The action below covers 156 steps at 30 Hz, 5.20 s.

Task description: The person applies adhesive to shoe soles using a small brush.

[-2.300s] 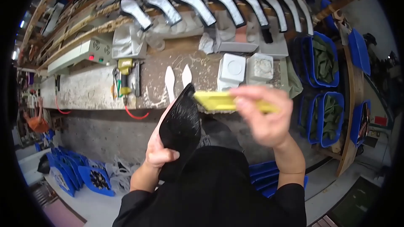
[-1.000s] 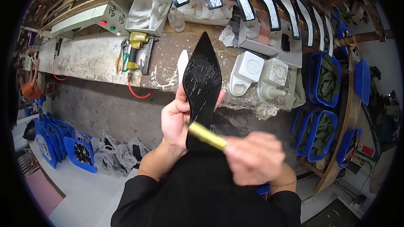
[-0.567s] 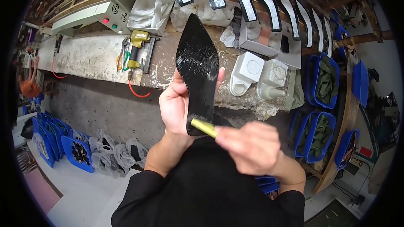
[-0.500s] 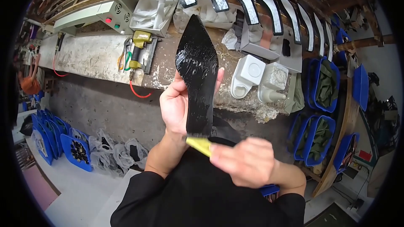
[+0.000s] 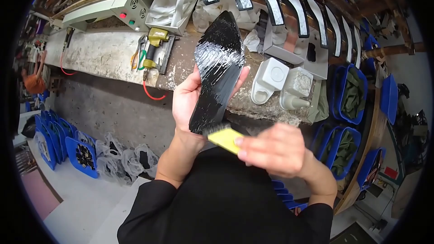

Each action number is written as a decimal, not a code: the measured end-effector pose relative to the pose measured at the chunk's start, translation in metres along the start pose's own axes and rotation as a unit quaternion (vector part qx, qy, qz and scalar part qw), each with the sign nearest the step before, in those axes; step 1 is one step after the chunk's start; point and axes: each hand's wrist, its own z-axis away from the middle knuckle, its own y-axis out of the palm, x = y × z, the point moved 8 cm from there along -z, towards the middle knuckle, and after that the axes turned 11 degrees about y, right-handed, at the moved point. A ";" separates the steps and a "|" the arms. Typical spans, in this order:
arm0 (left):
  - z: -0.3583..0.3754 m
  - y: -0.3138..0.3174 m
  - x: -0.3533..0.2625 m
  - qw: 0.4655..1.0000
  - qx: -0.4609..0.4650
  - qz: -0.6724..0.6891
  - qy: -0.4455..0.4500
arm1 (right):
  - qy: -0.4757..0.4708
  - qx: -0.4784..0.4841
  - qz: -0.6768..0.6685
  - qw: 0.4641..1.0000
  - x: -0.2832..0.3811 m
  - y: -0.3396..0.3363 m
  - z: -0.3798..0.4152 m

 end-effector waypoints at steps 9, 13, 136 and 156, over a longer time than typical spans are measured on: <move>-0.001 0.013 0.002 0.999 -0.049 -0.013 -0.016 | -0.039 0.037 0.034 0.998 0.010 -0.008 -0.003; 0.006 0.010 -0.009 0.997 -0.065 -0.027 -0.011 | -0.058 0.056 0.029 0.996 0.017 -0.008 -0.029; -0.044 0.072 -0.228 0.983 0.135 -0.046 -0.117 | 0.094 0.011 0.024 0.995 0.007 0.121 -0.283; -0.159 0.108 -0.220 0.947 0.167 -0.211 0.178 | 0.473 -0.115 -0.060 0.871 -0.077 0.144 -0.246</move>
